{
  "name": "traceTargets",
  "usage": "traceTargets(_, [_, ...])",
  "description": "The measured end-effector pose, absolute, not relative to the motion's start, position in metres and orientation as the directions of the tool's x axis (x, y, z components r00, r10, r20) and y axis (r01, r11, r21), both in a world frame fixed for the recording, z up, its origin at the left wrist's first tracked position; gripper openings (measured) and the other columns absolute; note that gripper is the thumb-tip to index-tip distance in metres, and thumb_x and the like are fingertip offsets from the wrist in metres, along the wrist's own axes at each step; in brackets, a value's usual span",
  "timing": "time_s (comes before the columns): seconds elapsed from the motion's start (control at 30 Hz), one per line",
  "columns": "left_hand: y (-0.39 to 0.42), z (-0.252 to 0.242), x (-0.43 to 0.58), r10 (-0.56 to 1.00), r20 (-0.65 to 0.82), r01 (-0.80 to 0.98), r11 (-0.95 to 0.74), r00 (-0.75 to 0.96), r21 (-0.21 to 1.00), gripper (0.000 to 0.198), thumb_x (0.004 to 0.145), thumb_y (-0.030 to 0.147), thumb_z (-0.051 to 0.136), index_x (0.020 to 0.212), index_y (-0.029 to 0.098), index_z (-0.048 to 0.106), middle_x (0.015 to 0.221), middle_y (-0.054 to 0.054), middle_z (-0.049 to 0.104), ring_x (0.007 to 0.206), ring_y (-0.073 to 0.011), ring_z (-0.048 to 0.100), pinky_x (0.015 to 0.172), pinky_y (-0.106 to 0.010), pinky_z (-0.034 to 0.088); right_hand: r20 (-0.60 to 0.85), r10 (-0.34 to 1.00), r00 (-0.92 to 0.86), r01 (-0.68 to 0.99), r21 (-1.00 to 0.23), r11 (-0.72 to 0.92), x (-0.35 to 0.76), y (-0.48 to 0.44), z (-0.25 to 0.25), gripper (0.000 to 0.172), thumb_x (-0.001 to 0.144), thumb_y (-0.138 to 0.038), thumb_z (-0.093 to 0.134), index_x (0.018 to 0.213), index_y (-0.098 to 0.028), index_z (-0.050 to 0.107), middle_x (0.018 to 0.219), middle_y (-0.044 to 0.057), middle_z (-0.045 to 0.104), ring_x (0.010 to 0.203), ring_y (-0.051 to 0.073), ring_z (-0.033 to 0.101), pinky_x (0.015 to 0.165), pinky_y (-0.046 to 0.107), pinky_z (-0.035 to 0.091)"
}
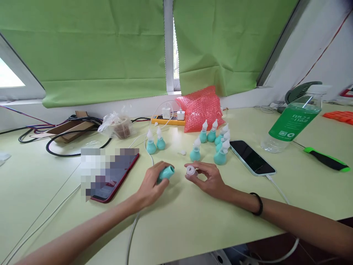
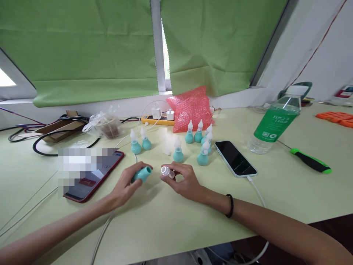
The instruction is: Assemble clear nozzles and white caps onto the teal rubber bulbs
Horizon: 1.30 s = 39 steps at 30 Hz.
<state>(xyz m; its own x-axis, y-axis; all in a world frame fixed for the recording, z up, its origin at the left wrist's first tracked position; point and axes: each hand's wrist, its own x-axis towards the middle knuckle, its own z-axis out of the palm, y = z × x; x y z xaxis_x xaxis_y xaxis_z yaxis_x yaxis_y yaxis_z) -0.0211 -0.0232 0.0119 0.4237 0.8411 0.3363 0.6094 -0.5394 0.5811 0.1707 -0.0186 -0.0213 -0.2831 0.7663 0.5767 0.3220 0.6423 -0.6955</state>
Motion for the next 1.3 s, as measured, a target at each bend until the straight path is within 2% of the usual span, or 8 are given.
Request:
traceTargets(0.17, [-0.042,-0.01,-0.022,0.844,0.344,0.607,-0.535,0.411,0.587,0.02,0.068,0.027,0.052,0.085,0.018,0.045,0.067,0.002,0.055,0.055,-0.0109,0.049,0.054,-0.023,0.039,0.464,0.765,-0.446,0.415,-0.651,0.636,0.17,-0.024,-0.017,0.031,0.078,-0.036,0.049,0.102,-0.017,0.057,0.07,0.002,0.057,0.063,0.012,0.052,0.058,0.023,0.045])
traceTargets(0.33, [-0.039,-0.012,-0.022,0.815,0.432,0.564,-0.579,0.385,0.589,0.022,0.07,0.032,0.058,0.085,0.017,0.054,0.072,-0.001,0.06,0.061,-0.0118,0.053,0.057,-0.023,0.041,0.371,0.72,-0.587,0.364,-0.672,0.644,0.169,-0.039,-0.008,0.035,0.086,-0.025,0.033,0.119,-0.02,0.043,0.089,0.005,0.057,0.083,0.014,0.054,0.075,0.027,0.045])
traceTargets(0.57, [-0.037,-0.011,-0.024,0.797,0.426,0.504,-0.602,0.428,0.619,0.026,0.068,0.034,0.061,0.086,0.015,0.059,0.071,-0.003,0.061,0.06,-0.0121,0.054,0.056,-0.023,0.041,0.446,0.766,-0.463,0.233,-0.773,0.591,0.17,-0.032,-0.018,0.019,0.074,-0.027,0.056,0.089,-0.016,0.055,0.069,0.001,0.054,0.057,0.009,0.05,0.053,0.021,0.046])
traceTargets(0.77, [-0.036,-0.011,-0.024,0.84,0.341,0.515,-0.531,0.421,0.673,0.03,0.063,0.036,0.065,0.084,0.015,0.062,0.07,-0.002,0.062,0.06,-0.0122,0.055,0.056,-0.023,0.041,0.663,0.503,-0.554,0.18,-0.494,0.851,0.174,-0.024,-0.015,0.021,0.074,-0.018,0.057,0.094,-0.015,0.057,0.067,0.002,0.054,0.056,0.008,0.046,0.05,0.021,0.042])
traceTargets(0.9, [-0.036,-0.011,-0.024,0.845,0.305,0.497,-0.512,0.44,0.7,0.029,0.062,0.036,0.066,0.082,0.015,0.062,0.07,-0.002,0.062,0.059,-0.0118,0.054,0.055,-0.022,0.041,0.709,0.318,-0.63,0.181,-0.264,0.947,0.176,-0.021,-0.015,0.022,0.074,-0.013,0.056,0.096,-0.013,0.056,0.07,0.005,0.056,0.066,0.011,0.048,0.057,0.023,0.044])
traceTargets(1.0, [-0.037,-0.011,-0.023,0.822,0.339,0.504,-0.554,0.457,0.663,0.026,0.064,0.033,0.064,0.08,0.014,0.062,0.067,-0.002,0.061,0.056,-0.0107,0.053,0.053,-0.022,0.04,0.719,0.258,-0.646,0.175,-0.19,0.966,0.175,-0.02,-0.016,0.024,0.074,-0.011,0.056,0.098,-0.012,0.054,0.071,0.006,0.058,0.067,0.012,0.049,0.059,0.024,0.044])
traceTargets(1.13, [-0.038,-0.015,-0.022,0.792,0.412,0.541,-0.61,0.451,0.58,0.022,0.067,0.031,0.061,0.081,0.013,0.061,0.065,-0.002,0.06,0.056,-0.0105,0.053,0.053,-0.021,0.041,0.694,0.37,-0.618,0.206,-0.311,0.928,0.172,-0.023,-0.015,0.022,0.076,-0.016,0.054,0.097,-0.013,0.056,0.068,0.004,0.06,0.061,0.01,0.05,0.056,0.023,0.044])
traceTargets(1.3, [-0.039,-0.021,-0.023,0.736,0.481,0.564,-0.676,0.476,0.475,0.022,0.069,0.028,0.059,0.087,0.014,0.059,0.067,-0.003,0.06,0.057,-0.0109,0.054,0.052,-0.021,0.042,0.475,0.686,-0.551,0.229,-0.705,0.672,0.17,-0.028,-0.014,0.019,0.075,-0.026,0.055,0.089,-0.014,0.061,0.066,0.002,0.059,0.054,0.008,0.052,0.051,0.019,0.045])
